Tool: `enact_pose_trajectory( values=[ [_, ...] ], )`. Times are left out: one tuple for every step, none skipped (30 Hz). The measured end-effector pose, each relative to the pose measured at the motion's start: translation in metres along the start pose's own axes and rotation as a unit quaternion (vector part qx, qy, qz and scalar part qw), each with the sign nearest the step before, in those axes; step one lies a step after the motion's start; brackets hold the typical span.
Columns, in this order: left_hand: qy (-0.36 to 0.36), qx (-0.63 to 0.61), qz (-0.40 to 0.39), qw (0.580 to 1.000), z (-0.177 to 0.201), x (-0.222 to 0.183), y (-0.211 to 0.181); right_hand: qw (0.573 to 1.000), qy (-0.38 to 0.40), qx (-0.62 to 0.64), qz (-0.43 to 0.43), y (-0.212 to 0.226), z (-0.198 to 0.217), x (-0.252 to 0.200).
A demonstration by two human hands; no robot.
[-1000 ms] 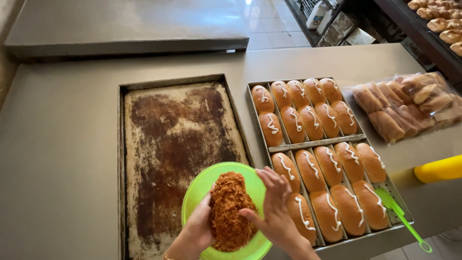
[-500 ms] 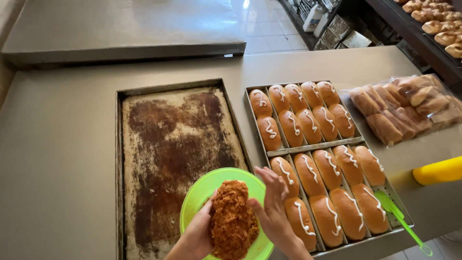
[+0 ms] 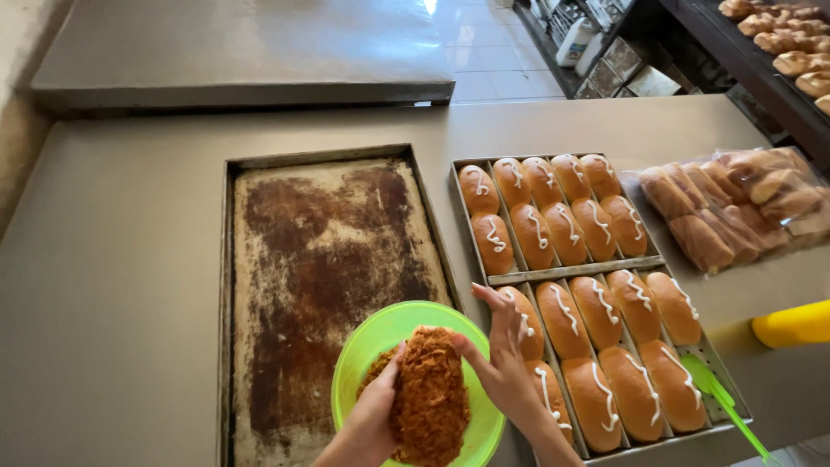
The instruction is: Applying mayonnaise and meat floss toppings to bread buns in a commercial kitchen.
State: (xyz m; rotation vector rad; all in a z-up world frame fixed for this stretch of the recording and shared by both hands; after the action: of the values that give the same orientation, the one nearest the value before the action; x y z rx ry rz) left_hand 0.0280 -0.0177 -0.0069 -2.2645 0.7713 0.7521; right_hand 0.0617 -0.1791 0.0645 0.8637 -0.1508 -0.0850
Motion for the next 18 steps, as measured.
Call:
enact_pose_trajectory(
  values=[
    [-0.011,-0.007,-0.007,1.0,0.001,0.001,0.002,1.0,0.002,-0.01,0.011,0.001,-0.001,-0.002],
    [-0.023,-0.014,-0.015,1.0,0.002,0.002,0.004,1.0,0.005,-0.02,0.021,0.002,-0.002,-0.003],
    [-0.025,-0.016,-0.017,0.999,-0.001,-0.002,0.003,1.0,0.007,-0.019,0.024,-0.001,-0.001,-0.007],
    [-0.017,-0.019,-0.023,0.999,-0.006,-0.006,0.002,0.993,-0.032,0.107,0.036,-0.004,0.009,-0.012],
    [-0.009,-0.025,-0.03,0.999,-0.011,-0.009,0.002,0.97,-0.069,0.23,0.048,-0.009,0.019,-0.016],
    [-0.01,-0.028,-0.034,0.999,-0.011,-0.007,0.003,0.97,-0.064,0.231,0.051,-0.021,0.02,-0.03],
    [0.015,-0.067,-0.05,0.996,-0.014,-0.005,0.003,0.976,-0.063,0.207,0.032,-0.035,0.02,-0.044],
    [0.041,-0.105,-0.066,0.991,-0.017,-0.002,0.003,0.981,-0.062,0.183,0.014,-0.05,0.021,-0.058],
    [0.038,-0.109,-0.07,0.991,-0.019,-0.003,0.002,0.981,-0.056,0.184,0.016,-0.062,0.013,-0.07],
    [0.015,-0.115,-0.084,0.99,-0.019,-0.004,0.0,0.994,-0.088,0.035,0.056,-0.068,0.006,-0.083],
    [-0.006,-0.121,-0.097,0.988,-0.021,-0.004,-0.002,0.981,-0.12,-0.115,0.097,-0.075,-0.001,-0.097],
    [-0.007,-0.125,-0.101,0.987,-0.028,-0.012,-0.005,0.981,-0.116,-0.115,0.101,-0.078,-0.012,-0.101],
    [-0.033,-0.113,-0.1,0.988,-0.034,-0.018,-0.008,0.978,-0.139,-0.088,0.127,-0.079,-0.018,-0.106],
    [-0.06,-0.101,-0.099,0.988,-0.039,-0.025,-0.011,0.973,-0.162,-0.06,0.153,-0.081,-0.024,-0.11],
    [-0.061,-0.105,-0.1,0.988,-0.043,-0.029,-0.012,0.973,-0.158,-0.06,0.155,-0.071,-0.026,-0.111],
    [-0.059,-0.109,-0.1,0.987,-0.047,-0.033,-0.012,0.983,-0.148,0.003,0.113,-0.067,-0.026,-0.109],
    [-0.056,-0.111,-0.099,0.987,-0.052,-0.036,-0.014,0.986,-0.138,0.066,0.069,-0.063,-0.027,-0.107],
    [-0.056,-0.113,-0.101,0.987,-0.054,-0.039,-0.012,0.986,-0.136,0.066,0.071,-0.07,-0.026,-0.106]
  ],
)
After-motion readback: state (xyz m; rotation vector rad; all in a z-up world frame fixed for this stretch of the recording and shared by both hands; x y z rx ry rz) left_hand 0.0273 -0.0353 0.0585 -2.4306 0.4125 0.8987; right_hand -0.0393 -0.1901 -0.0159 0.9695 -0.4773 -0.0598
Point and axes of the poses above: each hand's wrist, its own x-axis towards the middle knuckle, its own z-axis out of the back of the hand, y = z × x, the point moved 6 cm from there along x, towards the middle knuckle, and after that the axes turned 12 degrees about -z, right-handed, at the moved point
